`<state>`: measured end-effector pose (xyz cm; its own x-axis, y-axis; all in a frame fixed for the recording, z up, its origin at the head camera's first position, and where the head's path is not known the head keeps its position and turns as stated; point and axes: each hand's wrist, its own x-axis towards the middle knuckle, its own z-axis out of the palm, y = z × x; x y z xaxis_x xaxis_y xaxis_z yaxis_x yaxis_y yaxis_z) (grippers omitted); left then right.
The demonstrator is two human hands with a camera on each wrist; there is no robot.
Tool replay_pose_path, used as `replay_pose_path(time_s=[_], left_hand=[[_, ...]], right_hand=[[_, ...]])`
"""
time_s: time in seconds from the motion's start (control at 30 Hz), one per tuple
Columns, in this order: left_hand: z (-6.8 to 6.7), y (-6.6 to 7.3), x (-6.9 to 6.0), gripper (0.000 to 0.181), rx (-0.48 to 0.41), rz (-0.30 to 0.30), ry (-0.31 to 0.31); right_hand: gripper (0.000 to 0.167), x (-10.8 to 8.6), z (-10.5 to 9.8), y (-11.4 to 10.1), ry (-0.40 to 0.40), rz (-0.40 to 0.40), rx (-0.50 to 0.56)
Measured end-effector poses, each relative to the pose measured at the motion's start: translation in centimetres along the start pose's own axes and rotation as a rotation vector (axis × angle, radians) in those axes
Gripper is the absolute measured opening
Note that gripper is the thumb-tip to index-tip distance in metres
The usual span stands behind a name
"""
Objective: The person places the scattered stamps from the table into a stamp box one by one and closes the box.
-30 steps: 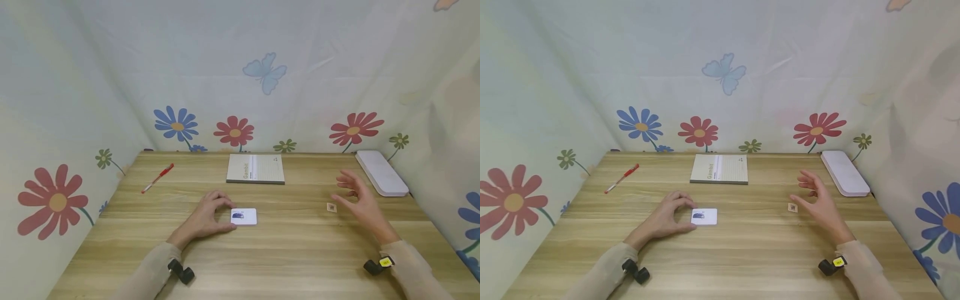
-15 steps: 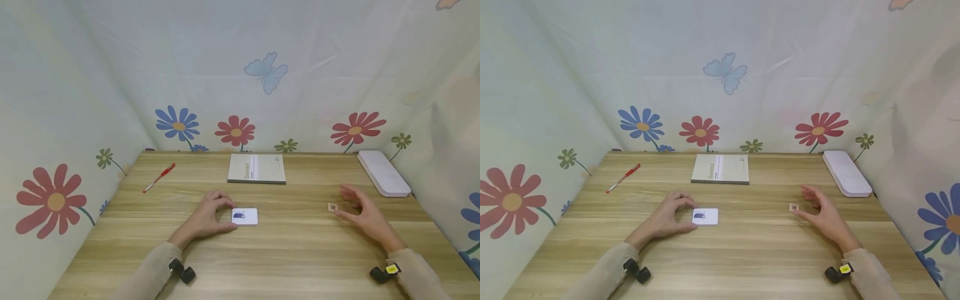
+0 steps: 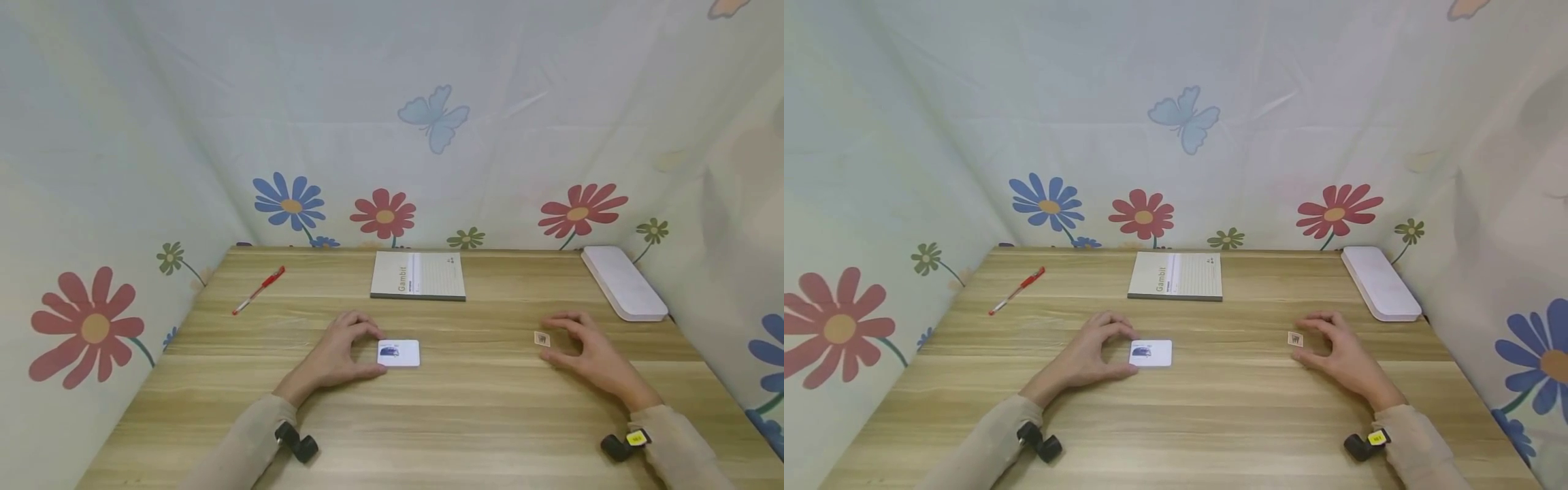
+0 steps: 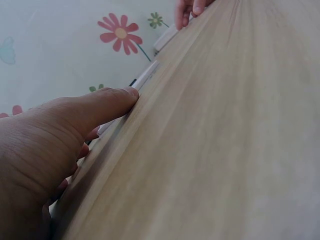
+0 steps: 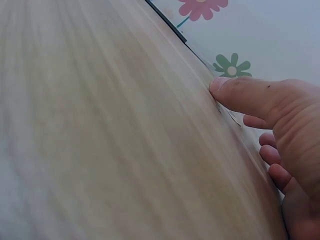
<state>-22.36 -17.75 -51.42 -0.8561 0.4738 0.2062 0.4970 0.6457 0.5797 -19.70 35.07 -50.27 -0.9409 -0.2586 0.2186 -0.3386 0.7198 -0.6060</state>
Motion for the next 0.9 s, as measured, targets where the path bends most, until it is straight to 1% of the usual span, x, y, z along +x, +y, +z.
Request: replay_pose_path(time_s=[0.13,0.37,0.5,0.67,0.8,0.9], left_hand=[[0.03,0.04,-0.05,0.052,0.002,-0.008,-0.004],[-0.12,0.3,-0.02,0.052,-0.011,-0.017,-0.004],[-0.12,0.21,0.07,0.052,-0.009,-0.017,-0.002],[0.01,0.04,0.09,0.051,-0.006,-0.017,-0.003],[0.06,0.0,0.07,0.051,-0.007,-0.018,-0.003],[0.06,0.0,0.06,0.051,-0.004,-0.019,-0.003]], right_hand=[[0.056,-0.08,0.03,0.08,0.007,-0.014,-0.014],[0.038,0.2,0.27,0.14,0.083,-0.072,-0.004],[0.033,0.36,0.34,0.07,0.105,-0.065,-0.006],[0.028,0.4,0.45,0.1,0.112,-0.061,0.003],[0.022,0.37,0.39,-0.18,0.096,-0.042,0.009],[0.021,0.37,0.38,-0.35,0.088,-0.027,0.004]])
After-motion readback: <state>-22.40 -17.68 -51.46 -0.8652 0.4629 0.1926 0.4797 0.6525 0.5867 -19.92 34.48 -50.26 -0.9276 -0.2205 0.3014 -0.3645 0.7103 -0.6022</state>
